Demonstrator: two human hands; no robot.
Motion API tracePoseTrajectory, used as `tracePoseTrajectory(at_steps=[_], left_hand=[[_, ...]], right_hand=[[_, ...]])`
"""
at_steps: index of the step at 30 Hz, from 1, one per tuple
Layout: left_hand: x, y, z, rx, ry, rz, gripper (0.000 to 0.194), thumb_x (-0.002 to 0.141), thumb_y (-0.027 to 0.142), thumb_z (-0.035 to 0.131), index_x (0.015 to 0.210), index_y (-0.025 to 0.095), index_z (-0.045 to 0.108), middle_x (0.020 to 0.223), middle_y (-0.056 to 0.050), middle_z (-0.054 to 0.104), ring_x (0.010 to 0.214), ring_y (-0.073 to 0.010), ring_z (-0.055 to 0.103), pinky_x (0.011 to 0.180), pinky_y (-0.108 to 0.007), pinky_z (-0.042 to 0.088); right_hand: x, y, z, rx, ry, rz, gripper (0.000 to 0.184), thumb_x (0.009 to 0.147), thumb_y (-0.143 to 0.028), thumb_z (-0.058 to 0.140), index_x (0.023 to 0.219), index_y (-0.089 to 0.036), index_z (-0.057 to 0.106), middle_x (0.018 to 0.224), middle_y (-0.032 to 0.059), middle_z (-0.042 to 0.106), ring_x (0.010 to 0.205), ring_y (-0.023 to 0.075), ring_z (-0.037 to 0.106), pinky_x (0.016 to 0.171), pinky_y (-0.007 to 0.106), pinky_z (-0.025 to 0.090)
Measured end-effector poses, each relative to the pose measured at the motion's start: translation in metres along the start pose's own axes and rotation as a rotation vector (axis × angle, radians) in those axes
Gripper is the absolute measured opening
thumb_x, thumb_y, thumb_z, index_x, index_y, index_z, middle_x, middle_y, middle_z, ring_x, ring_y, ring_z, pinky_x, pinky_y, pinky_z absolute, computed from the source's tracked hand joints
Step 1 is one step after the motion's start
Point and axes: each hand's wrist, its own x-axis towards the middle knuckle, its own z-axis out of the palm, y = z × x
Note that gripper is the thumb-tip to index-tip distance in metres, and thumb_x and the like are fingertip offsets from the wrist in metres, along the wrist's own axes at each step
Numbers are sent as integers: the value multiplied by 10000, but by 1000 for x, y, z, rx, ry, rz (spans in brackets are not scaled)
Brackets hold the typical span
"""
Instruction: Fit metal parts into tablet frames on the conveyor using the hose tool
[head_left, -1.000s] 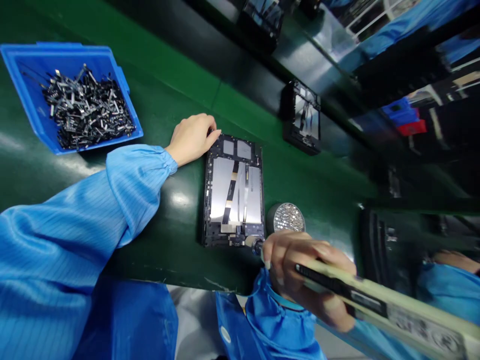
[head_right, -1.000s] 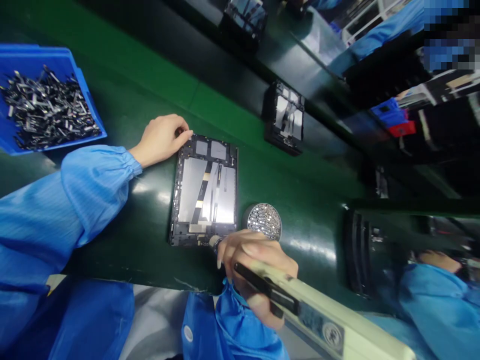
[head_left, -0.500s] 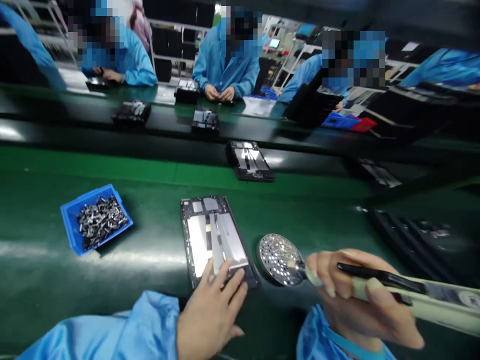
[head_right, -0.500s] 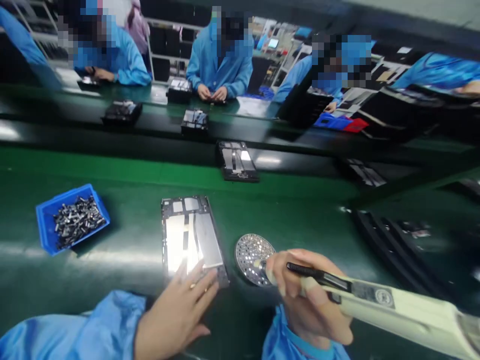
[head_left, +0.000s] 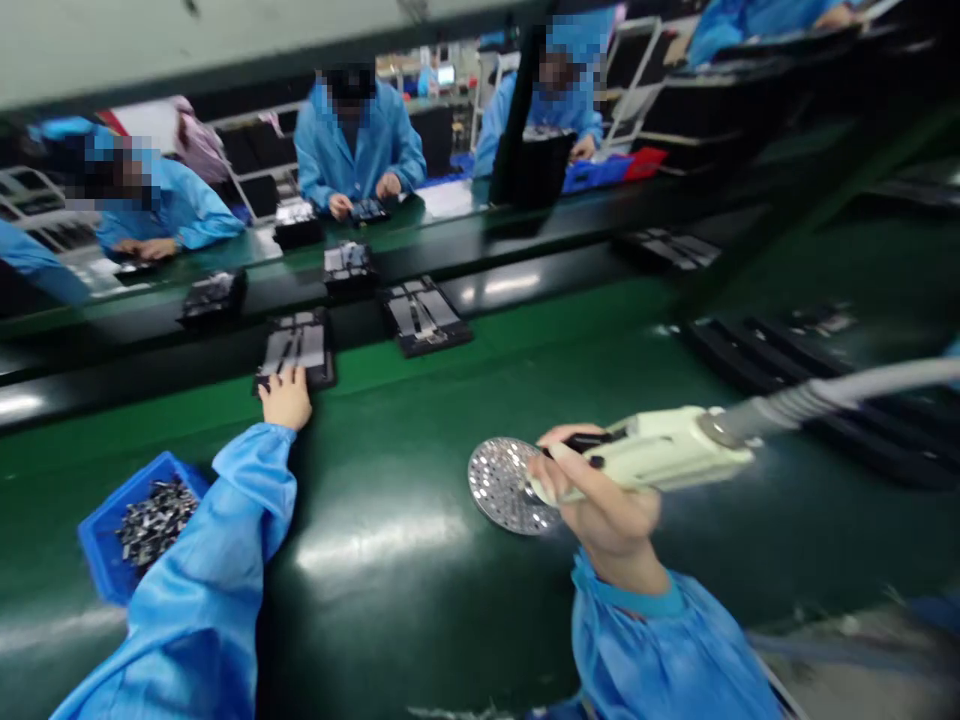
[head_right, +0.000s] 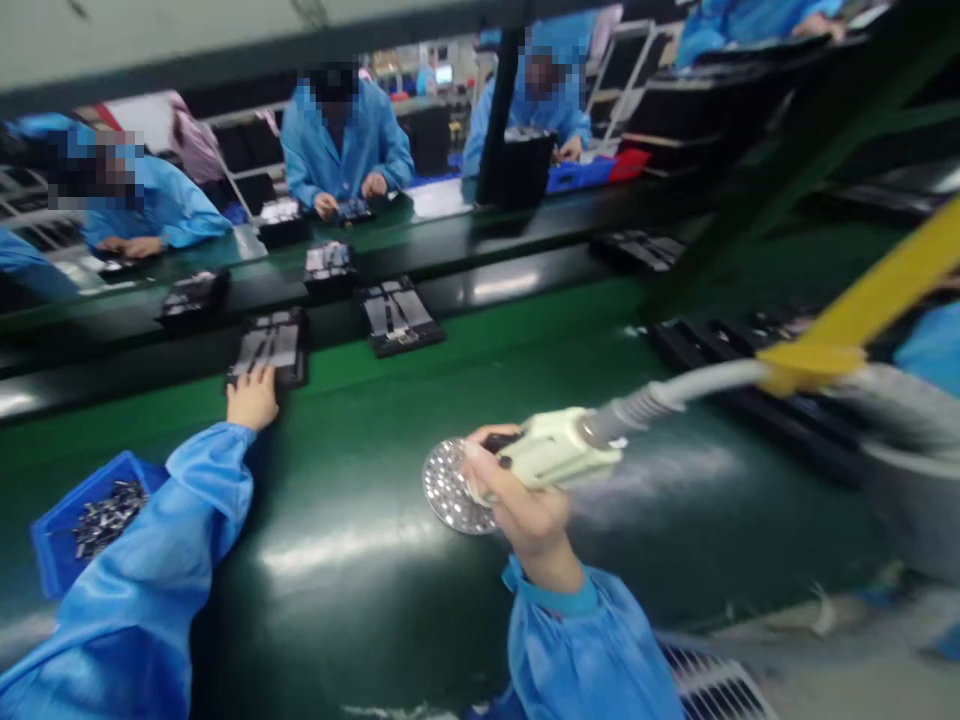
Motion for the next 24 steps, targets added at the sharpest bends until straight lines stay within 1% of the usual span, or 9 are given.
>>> tracePoseTrajectory(at_steps=[1, 2, 5, 7, 10, 12, 15, 18, 24], left_hand=[[4, 2, 9, 0, 29, -35, 668, 914, 143, 368, 1567, 42, 467, 1634, -301, 425, 1525, -464, 379, 1215, -764, 256], [6, 3, 19, -14, 62, -53, 654, 924, 151, 376, 1560, 31, 471, 1648, -290, 412, 1548, -451, 348, 1248, -739, 236], [3, 5, 41, -109, 150, -54, 601, 957, 241, 446, 1533, 88, 524, 1669, -210, 428, 1588, -415, 298, 1304, -697, 196], [0, 3, 47, -156, 165, -32, 602, 958, 284, 488, 1529, 100, 537, 1675, -196, 425, 1597, -422, 280, 1309, -699, 195], [0, 1, 48, -187, 160, 4, 579, 974, 302, 484, 1507, 92, 566, 1680, -189, 420, 1603, -428, 269, 1314, -695, 194], [1, 2, 46, -202, 153, 9, 562, 981, 316, 487, 1477, 75, 594, 1675, -189, 428, 1596, -443, 275, 1304, -713, 197], [3, 4, 44, -210, 160, -17, 571, 973, 332, 523, 1459, 45, 608, 1668, -193, 437, 1583, -469, 284, 1288, -744, 189], [2, 7, 42, -216, 159, -41, 567, 971, 334, 555, 1460, 52, 608, 1672, -193, 431, 1584, -466, 282, 1280, -764, 178], [-2, 13, 39, -222, 136, -66, 364, 986, 307, 563, 1232, 109, 743, 1650, -166, 470, 1604, -448, 253, 1243, -831, 161]], right_hand=[[1, 1, 1, 3, -11, 27, 300, 786, -467, 846, 763, -205, 700, 462, -62, 465, 415, 149, 520, 440, 308, 439], [2, 2, 2, -3, -11, 38, 299, 797, -471, 837, 774, -208, 697, 474, -61, 476, 424, 146, 522, 449, 310, 444], [-1, 7, 5, -64, -14, 49, 264, 832, -456, 810, 866, -213, 711, 540, -48, 543, 453, 137, 521, 486, 325, 480], [-3, 10, 7, -95, -16, 54, 259, 832, -451, 811, 868, -221, 699, 594, -32, 583, 483, 138, 533, 504, 333, 502], [-6, 12, 11, -125, -37, 64, 272, 815, -465, 824, 819, -226, 694, 662, -7, 622, 552, 153, 578, 544, 344, 536], [-7, 13, 13, -142, -57, 87, 273, 803, -473, 831, 835, -224, 724, 675, -2, 634, 579, 159, 596, 558, 343, 543], [-8, 14, 15, -120, -104, 148, 282, 803, -486, 831, 866, -220, 762, 625, -21, 624, 515, 138, 565, 511, 319, 504], [-9, 16, 15, -95, -125, 193, 283, 808, -484, 829, 853, -211, 771, 600, -33, 620, 459, 115, 528, 476, 301, 467], [-8, 19, 15, -115, -125, 216, 277, 786, -474, 835, 829, -208, 770, 611, -24, 621, 504, 130, 555, 512, 315, 484]])
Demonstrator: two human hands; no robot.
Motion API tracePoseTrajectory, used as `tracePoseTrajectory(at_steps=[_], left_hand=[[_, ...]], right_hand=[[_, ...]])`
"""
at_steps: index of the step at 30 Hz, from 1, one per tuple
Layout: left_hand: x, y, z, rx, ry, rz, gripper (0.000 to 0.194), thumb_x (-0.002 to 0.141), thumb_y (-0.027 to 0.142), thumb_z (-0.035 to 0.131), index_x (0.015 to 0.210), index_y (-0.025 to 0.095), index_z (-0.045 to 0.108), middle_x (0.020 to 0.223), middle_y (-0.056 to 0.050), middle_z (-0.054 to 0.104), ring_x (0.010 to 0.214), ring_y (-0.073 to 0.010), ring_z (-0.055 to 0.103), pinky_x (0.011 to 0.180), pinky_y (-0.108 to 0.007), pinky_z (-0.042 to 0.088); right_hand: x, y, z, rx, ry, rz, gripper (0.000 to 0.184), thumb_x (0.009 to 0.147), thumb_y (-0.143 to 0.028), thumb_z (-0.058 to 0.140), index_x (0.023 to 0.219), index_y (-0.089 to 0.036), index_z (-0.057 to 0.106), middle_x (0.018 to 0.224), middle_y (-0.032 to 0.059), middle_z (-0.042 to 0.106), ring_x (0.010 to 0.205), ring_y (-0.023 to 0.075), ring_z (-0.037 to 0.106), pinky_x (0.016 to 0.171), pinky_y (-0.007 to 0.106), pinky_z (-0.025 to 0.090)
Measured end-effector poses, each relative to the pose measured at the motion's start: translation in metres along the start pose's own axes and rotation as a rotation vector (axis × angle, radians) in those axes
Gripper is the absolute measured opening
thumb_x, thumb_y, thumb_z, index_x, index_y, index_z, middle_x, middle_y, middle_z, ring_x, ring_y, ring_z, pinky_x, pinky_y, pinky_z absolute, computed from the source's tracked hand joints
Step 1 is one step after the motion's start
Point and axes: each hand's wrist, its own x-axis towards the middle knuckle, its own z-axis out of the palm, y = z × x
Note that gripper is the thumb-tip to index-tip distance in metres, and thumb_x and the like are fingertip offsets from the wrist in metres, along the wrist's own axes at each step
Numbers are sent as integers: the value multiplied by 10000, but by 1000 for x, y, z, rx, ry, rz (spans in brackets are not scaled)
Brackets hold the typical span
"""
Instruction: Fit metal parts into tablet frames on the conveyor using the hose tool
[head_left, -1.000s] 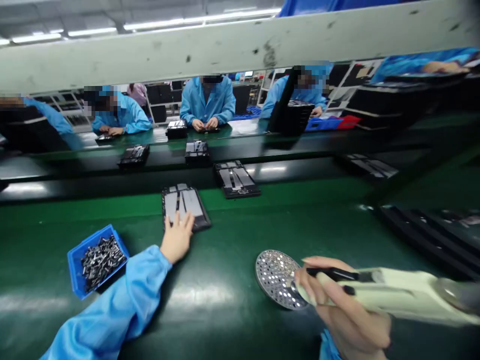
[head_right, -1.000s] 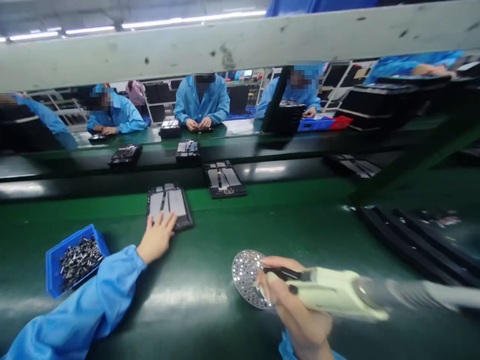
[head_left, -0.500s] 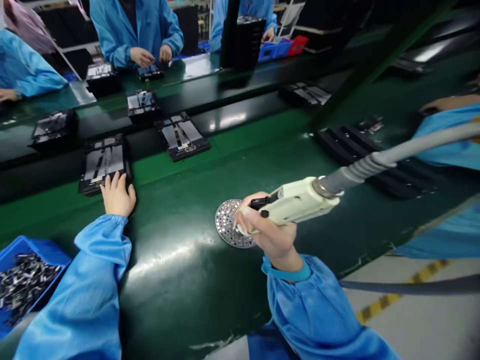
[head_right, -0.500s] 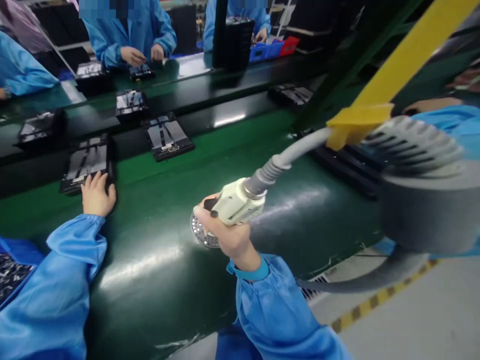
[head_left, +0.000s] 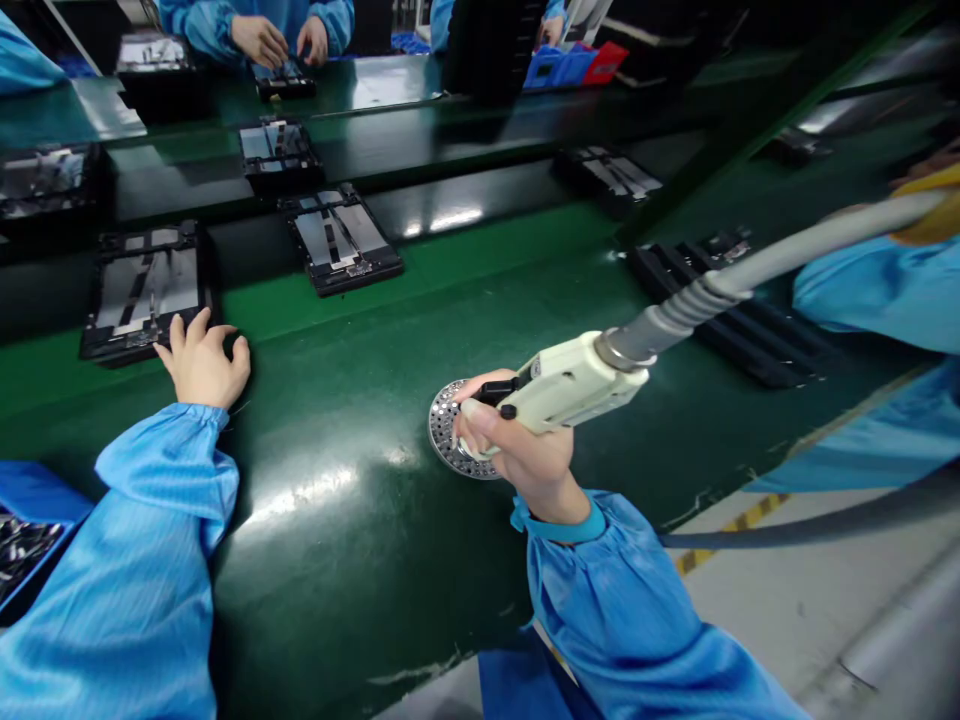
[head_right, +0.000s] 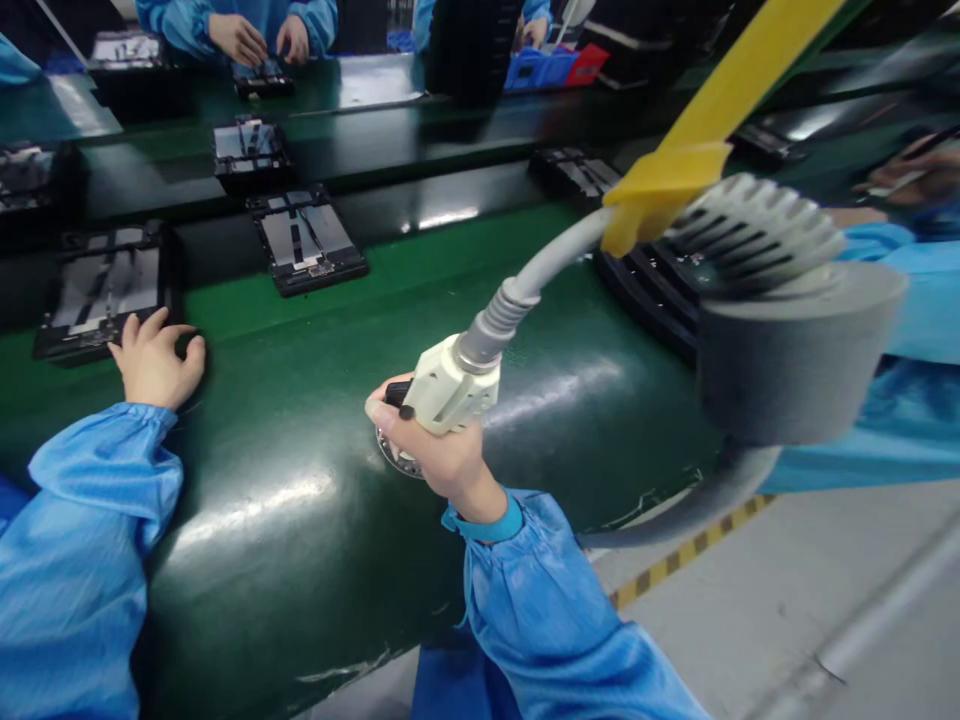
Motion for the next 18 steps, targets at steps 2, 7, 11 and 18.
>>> tracePoseTrajectory(at_steps=[2, 7, 11, 18], left_hand=[[0, 1, 0, 2, 4, -9, 348, 984, 303, 572, 1216, 111, 746, 1644, -170, 477, 1607, -447, 247, 1240, -836, 162], [1, 1, -1, 5, 1, -35, 327, 971, 304, 597, 1190, 119, 754, 1665, -182, 441, 1604, -453, 251, 1232, -836, 183], [2, 1, -1, 4, 0, -38, 346, 972, 301, 583, 1214, 112, 743, 1574, -183, 557, 1599, -455, 251, 1226, -842, 180], [2, -9, 5, 8, 82, 30, 325, 950, 328, 553, 1128, 134, 743, 1485, -188, 623, 1571, -449, 295, 1247, -819, 111]], right_hand=[[0, 0, 0, -3, -4, 19, 268, 790, -466, 831, 833, -209, 769, 626, -20, 633, 505, 129, 556, 516, 319, 483], [1, -1, 2, -18, 36, 5, 246, 755, -423, 848, 807, -215, 728, 721, 7, 677, 635, 164, 630, 582, 337, 532], [2, -6, 5, -23, 38, 23, 260, 718, -394, 858, 765, -218, 672, 678, -12, 655, 585, 142, 602, 555, 320, 521], [3, -18, 13, -65, -3, 85, 206, 736, -382, 820, 802, -210, 729, 516, -57, 567, 434, 120, 522, 447, 296, 457]])
